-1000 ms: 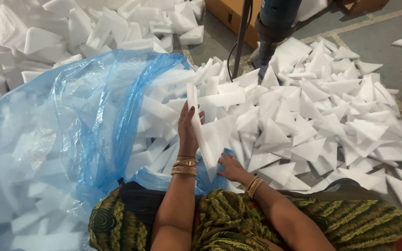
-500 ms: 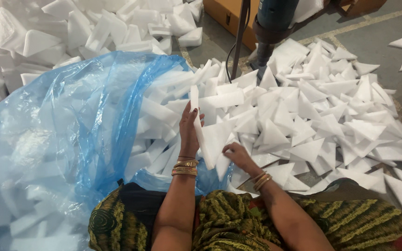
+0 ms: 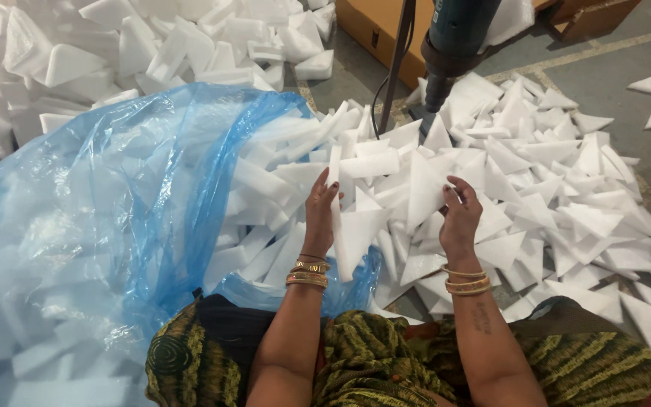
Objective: The person sits on the floor and repeatedly picks up white foam pieces, places them under a vertical cutting tool, and cuts them into smaller triangular shapes. The cut pieces are dropped onto a pile on the floor, while the remaining pieces are placed into a large blue plastic bag.
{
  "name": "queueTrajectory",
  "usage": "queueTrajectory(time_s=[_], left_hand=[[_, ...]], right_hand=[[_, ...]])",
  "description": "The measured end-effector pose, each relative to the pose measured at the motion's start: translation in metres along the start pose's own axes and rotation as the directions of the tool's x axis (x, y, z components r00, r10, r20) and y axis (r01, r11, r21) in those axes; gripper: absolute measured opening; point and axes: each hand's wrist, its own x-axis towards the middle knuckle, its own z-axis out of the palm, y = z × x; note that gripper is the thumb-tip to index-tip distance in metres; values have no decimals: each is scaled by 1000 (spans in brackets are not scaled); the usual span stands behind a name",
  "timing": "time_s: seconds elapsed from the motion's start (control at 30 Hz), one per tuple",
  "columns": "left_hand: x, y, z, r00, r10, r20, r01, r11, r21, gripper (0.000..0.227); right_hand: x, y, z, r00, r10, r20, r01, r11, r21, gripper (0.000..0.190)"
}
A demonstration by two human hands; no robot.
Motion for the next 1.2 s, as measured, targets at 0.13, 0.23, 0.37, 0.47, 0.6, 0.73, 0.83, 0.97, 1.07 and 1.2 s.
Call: queueTrajectory(time_s=[0.13, 0.23, 0.37, 0.47, 0.6, 0.73, 0.83, 0.97, 1.07, 1.2], left_hand=[[-3, -9, 9, 998, 21, 56, -21, 1000, 3, 62], [-7, -10, 17, 996, 46, 70, -54, 993, 105, 60], [-15, -9, 28, 995, 24, 93, -37, 988, 148, 61], [-19, -2, 31, 990, 68, 124, -77, 994, 72, 58], [-22, 5, 33, 993, 24, 114, -28, 999, 37, 58], [-23, 10, 34, 995, 2, 101, -15, 992, 129, 58], [-26, 14, 34, 989, 14, 146, -38, 985, 167, 57], [-27, 16, 34, 975, 56, 215, -100, 974, 203, 56], [-22, 15, 28, 969, 159, 190, -213, 925, 314, 54], [-16, 10, 24, 997, 37, 63, -47, 987, 153, 57]], right_hand=[[-16, -7, 20, 989, -34, 143, 21, 995, 95, 26], [-26, 1, 32, 984, 32, 174, -47, 995, 87, 23], [-36, 8, 44, 969, -3, 247, 24, 997, -80, 26], [-49, 5, 52, 951, 15, 309, 44, 982, -183, 29], [-58, -7, 61, 944, 56, 325, 20, 974, -226, 34], [-55, -2, 57, 926, 60, 373, 2, 986, -164, 35], [-47, 10, 51, 914, 21, 406, 17, 996, -91, 32], [-43, 3, 46, 911, 62, 407, -22, 995, -101, 36], [-45, -16, 47, 933, 24, 359, 6, 997, -82, 45], [-48, -24, 50, 950, -161, 266, 184, 981, -64, 43]])
